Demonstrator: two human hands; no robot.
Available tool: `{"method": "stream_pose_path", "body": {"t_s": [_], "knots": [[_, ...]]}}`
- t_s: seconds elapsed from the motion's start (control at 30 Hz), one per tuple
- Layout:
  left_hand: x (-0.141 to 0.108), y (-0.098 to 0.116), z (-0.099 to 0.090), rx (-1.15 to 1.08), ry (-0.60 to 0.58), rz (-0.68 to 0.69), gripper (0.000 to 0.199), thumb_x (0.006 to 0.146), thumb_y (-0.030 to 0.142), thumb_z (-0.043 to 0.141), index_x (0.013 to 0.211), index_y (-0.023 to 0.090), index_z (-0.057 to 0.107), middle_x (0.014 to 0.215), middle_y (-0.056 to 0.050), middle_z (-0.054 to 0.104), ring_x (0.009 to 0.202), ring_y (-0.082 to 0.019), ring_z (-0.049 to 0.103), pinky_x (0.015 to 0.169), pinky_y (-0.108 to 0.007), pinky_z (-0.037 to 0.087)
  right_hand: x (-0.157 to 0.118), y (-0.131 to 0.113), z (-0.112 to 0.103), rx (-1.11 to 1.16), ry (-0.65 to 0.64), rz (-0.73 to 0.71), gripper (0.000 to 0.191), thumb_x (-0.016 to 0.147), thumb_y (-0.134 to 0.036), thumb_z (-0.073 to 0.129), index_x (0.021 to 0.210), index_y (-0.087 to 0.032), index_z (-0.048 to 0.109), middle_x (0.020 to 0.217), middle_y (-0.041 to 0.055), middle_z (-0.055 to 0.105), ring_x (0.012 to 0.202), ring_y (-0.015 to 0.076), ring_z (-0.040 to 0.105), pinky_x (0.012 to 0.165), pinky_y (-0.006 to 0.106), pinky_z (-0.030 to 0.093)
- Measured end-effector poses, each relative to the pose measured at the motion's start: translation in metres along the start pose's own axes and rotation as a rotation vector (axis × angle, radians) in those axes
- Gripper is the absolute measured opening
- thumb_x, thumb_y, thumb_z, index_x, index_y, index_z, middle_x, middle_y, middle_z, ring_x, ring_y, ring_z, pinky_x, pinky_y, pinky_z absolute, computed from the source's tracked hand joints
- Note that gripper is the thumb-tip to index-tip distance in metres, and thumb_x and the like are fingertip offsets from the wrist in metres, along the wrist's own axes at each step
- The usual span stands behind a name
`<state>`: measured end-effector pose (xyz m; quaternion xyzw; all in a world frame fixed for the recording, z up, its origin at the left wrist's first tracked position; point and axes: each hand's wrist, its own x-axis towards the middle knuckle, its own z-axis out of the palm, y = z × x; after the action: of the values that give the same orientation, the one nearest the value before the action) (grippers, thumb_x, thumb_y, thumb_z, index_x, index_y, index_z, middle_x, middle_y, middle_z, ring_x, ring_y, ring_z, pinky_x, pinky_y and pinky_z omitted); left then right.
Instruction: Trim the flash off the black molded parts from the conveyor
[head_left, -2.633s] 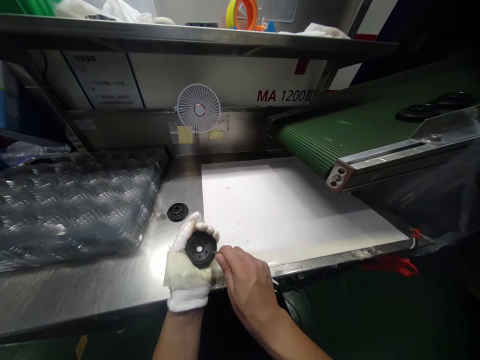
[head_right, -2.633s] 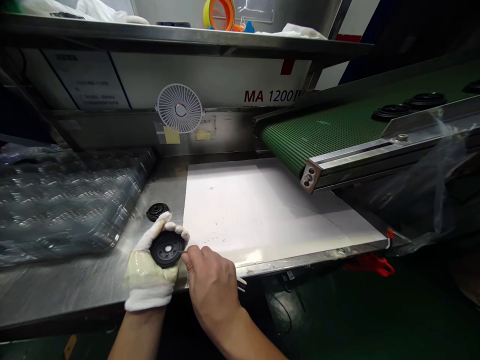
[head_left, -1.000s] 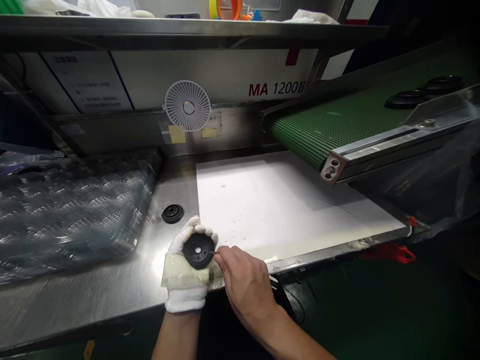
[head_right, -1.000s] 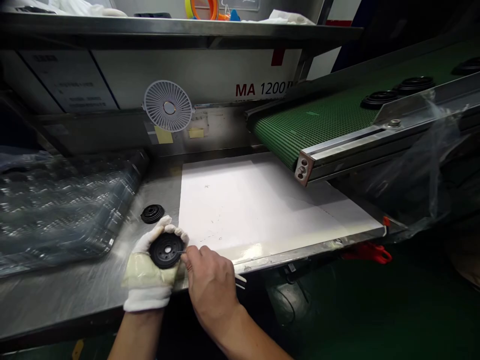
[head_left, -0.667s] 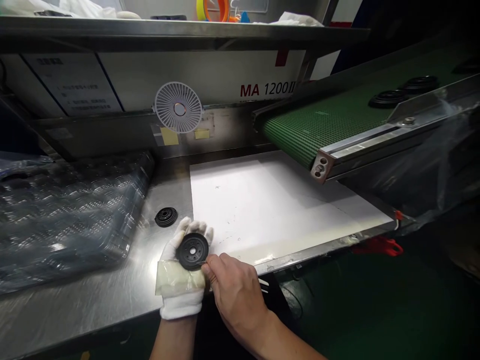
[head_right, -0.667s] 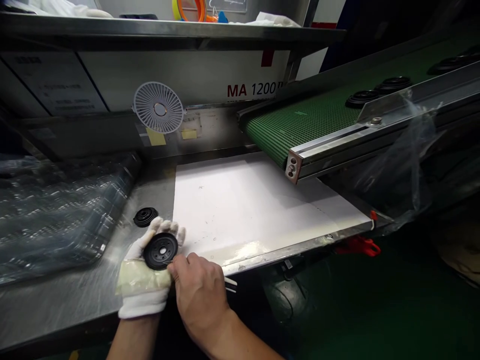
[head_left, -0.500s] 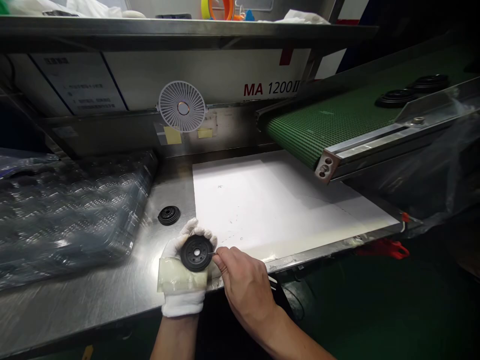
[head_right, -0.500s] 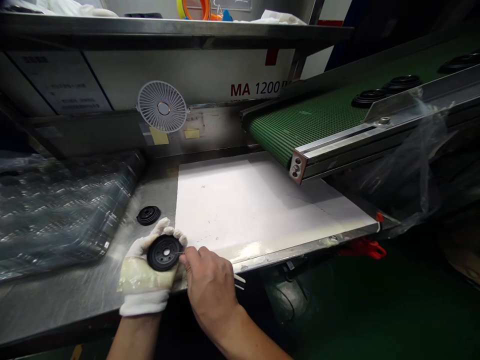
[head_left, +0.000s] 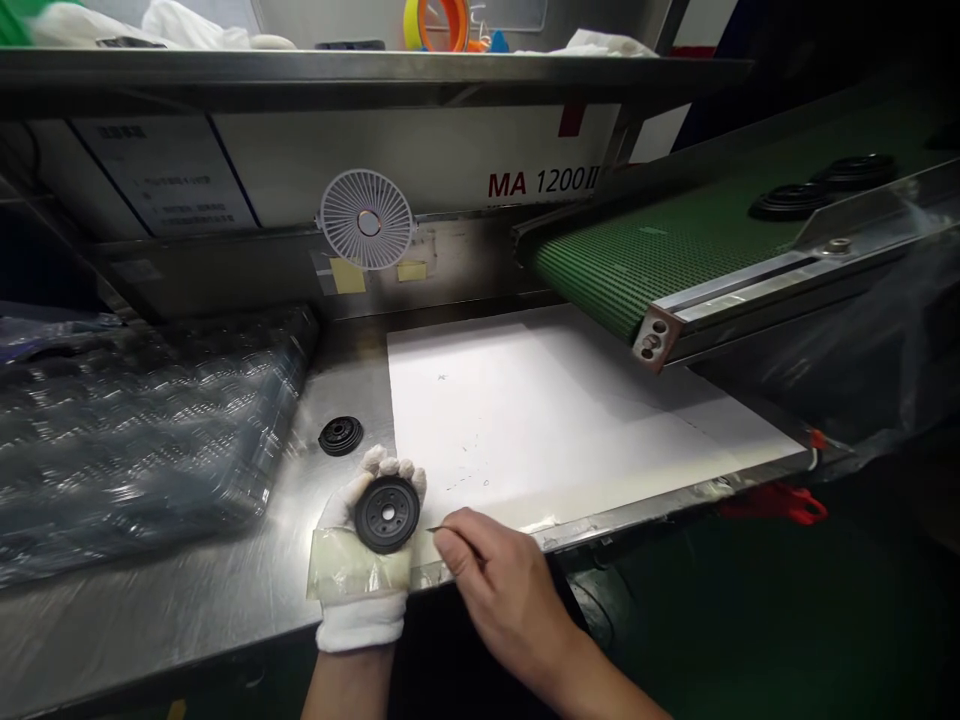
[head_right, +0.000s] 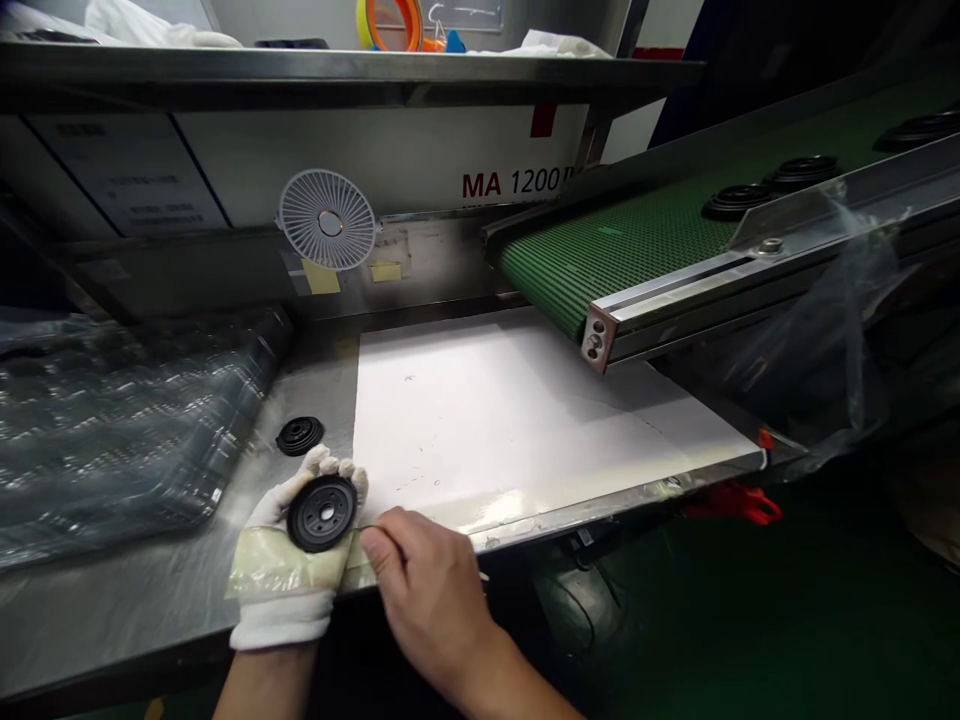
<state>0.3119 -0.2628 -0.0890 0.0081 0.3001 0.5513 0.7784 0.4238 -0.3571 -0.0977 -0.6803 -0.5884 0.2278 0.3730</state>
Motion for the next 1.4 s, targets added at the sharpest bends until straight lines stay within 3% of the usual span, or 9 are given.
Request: {"method": "stream_pose_path", "body": {"t_s": [0.17,0.27,0.37,0.57,0.8,0.97,1.13,1.23,1.4], "knots": [[-0.006,0.004,0.005,-0.018,0.047,0.012,0.023,0.076,0.007,0.054,0.096,0.012,0.066,0.086,-0.008,0.067,0.087,-0.021,0.065,0.086,-0.045,0.053,0.002,0.02,-0.038,-0.254,0.054,0.162,0.022,0.074,-0.031,0.073,0.081,-0.026,0.053,0.078,-0.0085,0.058,0.07,0.0133,0.056,0.058,0.023,0.031],[-0.012,0.001,0.01,0.026,0.036,0.033,0.023,0.078,0.007,0.054,0.097,0.012,0.065,0.088,-0.007,0.067,0.09,-0.021,0.064,0.09,-0.045,0.051,0.003,0.027,-0.049,-0.278,0.059,0.154,0.021,0.086,-0.045,0.059,0.082,-0.026,0.052,0.079,-0.0071,0.059,0.069,0.0141,0.055,0.057,0.024,0.031],[-0.014,-0.002,0.013,0.034,0.031,0.019,0.022,0.078,0.006,0.054,0.095,0.011,0.066,0.088,-0.008,0.067,0.089,-0.021,0.065,0.09,-0.045,0.051,0.004,0.026,-0.047,-0.289,0.069,0.117,0.039,0.097,-0.05,0.037,0.07,-0.024,0.045,0.065,-0.0059,0.053,0.059,0.014,0.047,0.053,0.025,0.028],[-0.011,-0.006,0.006,0.011,0.026,0.013,0.022,0.076,0.007,0.057,0.094,0.013,0.068,0.087,-0.009,0.07,0.089,-0.023,0.066,0.087,-0.045,0.054,0.005,0.008,-0.031,-0.129,-0.042,0.152,0.04,0.067,-0.053,0.077,0.076,-0.025,0.05,0.072,-0.008,0.058,0.065,0.0154,0.054,0.054,0.023,0.032],[-0.014,-0.012,0.008,0.082,-0.03,0.073,0.015,0.078,0.017,0.061,0.091,0.017,0.069,0.089,-0.007,0.07,0.088,-0.022,0.066,0.085,-0.04,0.055,0.003,-0.005,-0.012,-0.241,0.027,-0.036,0.035,0.1,-0.044,0.024,0.08,-0.024,0.045,0.073,-0.0022,0.058,0.063,0.0176,0.053,0.054,0.027,0.03],[-0.012,-0.012,0.011,0.016,-0.037,0.052,0.015,0.078,0.012,0.058,0.088,0.015,0.068,0.081,-0.006,0.068,0.082,-0.019,0.066,0.088,-0.043,0.053,-0.001,-0.003,-0.001,-0.252,0.024,-0.166,0.03,0.098,-0.042,0.033,0.078,-0.024,0.047,0.071,-0.0027,0.058,0.06,0.0165,0.052,0.054,0.027,0.029],[-0.012,-0.009,0.014,0.054,-0.009,0.089,0.016,0.078,0.014,0.059,0.091,0.014,0.068,0.085,-0.008,0.069,0.085,-0.021,0.066,0.087,-0.043,0.054,-0.001,-0.007,-0.022,-0.077,-0.066,0.023,0.038,0.078,-0.057,0.062,0.07,-0.023,0.047,0.066,-0.0045,0.056,0.058,0.0145,0.053,0.05,0.022,0.037],[-0.012,-0.005,0.016,0.052,-0.01,0.046,0.015,0.077,0.017,0.06,0.089,0.013,0.069,0.087,-0.01,0.069,0.089,-0.023,0.066,0.088,-0.044,0.053,-0.001,0.002,-0.037,-0.089,-0.036,0.03,0.019,0.086,-0.044,0.056,0.092,-0.026,0.057,0.082,-0.0017,0.062,0.074,0.0181,0.059,0.065,0.025,0.046],[-0.021,0.003,0.017,0.0,-0.085,-0.102,0.029,0.078,0.017,0.052,0.104,0.014,0.066,0.11,-0.015,0.065,0.111,-0.034,0.056,0.095,-0.063,0.041,0.001,0.035,-0.053,0.156,-0.038,0.052,0.046,0.096,-0.036,0.035,0.142,-0.033,0.031,0.116,0.0058,0.056,0.094,0.0195,0.058,0.084,0.034,0.048]]}}
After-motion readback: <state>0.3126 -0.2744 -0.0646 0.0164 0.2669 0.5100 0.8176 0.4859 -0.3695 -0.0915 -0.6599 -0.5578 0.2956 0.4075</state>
